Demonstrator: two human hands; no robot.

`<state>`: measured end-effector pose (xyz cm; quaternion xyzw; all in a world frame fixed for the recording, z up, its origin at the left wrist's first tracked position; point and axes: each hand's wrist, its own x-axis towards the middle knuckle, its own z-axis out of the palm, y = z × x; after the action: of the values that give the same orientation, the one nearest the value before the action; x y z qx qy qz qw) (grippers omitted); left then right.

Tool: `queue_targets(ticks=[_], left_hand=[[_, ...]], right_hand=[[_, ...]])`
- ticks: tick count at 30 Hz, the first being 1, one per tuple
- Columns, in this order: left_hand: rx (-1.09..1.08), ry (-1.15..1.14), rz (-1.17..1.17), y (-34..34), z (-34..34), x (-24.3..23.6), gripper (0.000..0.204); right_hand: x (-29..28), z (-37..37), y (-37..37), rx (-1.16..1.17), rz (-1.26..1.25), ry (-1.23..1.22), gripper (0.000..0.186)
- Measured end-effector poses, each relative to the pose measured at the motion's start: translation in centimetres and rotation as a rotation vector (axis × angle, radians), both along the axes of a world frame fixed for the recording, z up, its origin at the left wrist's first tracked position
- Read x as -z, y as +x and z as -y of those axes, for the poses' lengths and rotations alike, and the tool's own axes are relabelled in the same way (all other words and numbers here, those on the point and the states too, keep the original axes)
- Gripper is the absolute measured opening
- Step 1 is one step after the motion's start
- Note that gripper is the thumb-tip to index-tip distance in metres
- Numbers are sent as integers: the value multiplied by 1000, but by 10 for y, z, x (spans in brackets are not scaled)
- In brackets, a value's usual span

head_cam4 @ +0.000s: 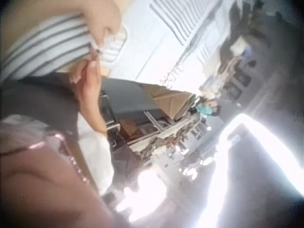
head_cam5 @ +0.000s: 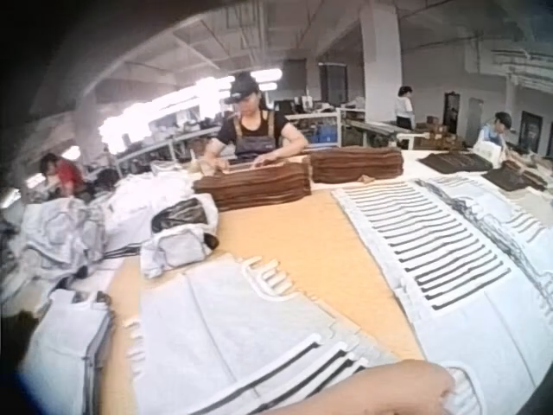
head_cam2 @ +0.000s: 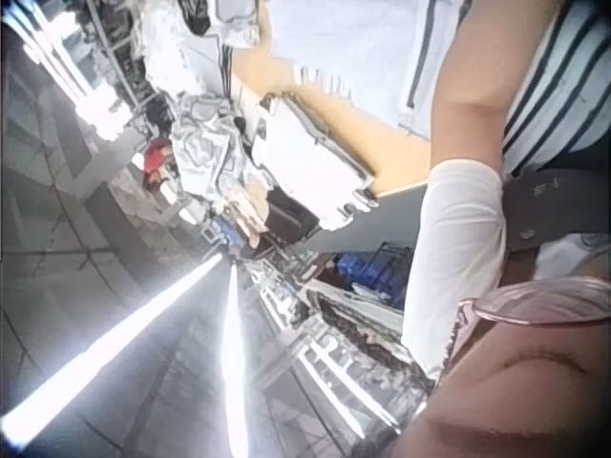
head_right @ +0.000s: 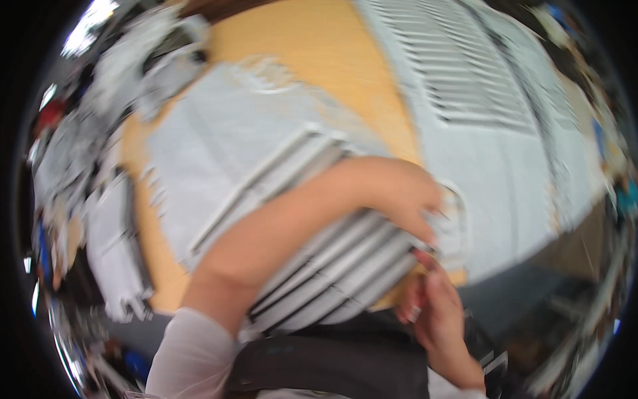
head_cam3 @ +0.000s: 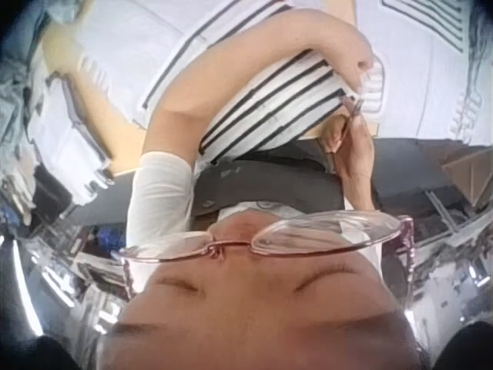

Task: The person is using a small trimmer or utility blade to remove excess material or threads from the edges of leather panels.

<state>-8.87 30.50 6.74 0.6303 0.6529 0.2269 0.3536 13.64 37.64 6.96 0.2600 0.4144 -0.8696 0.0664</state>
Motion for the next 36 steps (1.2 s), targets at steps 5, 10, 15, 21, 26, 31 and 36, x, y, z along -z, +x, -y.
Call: queue_targets(ticks=[5, 10, 15, 21, 26, 31, 36], left_hand=[[408, -27, -46, -6, -82, 10, 80], [251, 139, -16, -66, -129, 109, 42], [155, 108, 43, -66, -60, 91, 41], [174, 128, 82, -61, -62, 71, 40], [185, 127, 112, -55, -55, 57, 39], [219, 136, 148, -45, -54, 46, 39], [206, 141, 187, -40, -47, 40, 39]], right_hand=[[-2, -26, 21, -28, -129, 93, 45], [-41, 4, -4, -153, -300, 409, 41], [2, -30, -19, -127, -99, 516, 38], [-5, -14, -25, -89, -133, 476, 30], [-21, 7, -26, -133, -167, 507, 30], [-37, 30, -26, -159, -187, 551, 31], [-47, 45, -24, -232, -214, 584, 32]])
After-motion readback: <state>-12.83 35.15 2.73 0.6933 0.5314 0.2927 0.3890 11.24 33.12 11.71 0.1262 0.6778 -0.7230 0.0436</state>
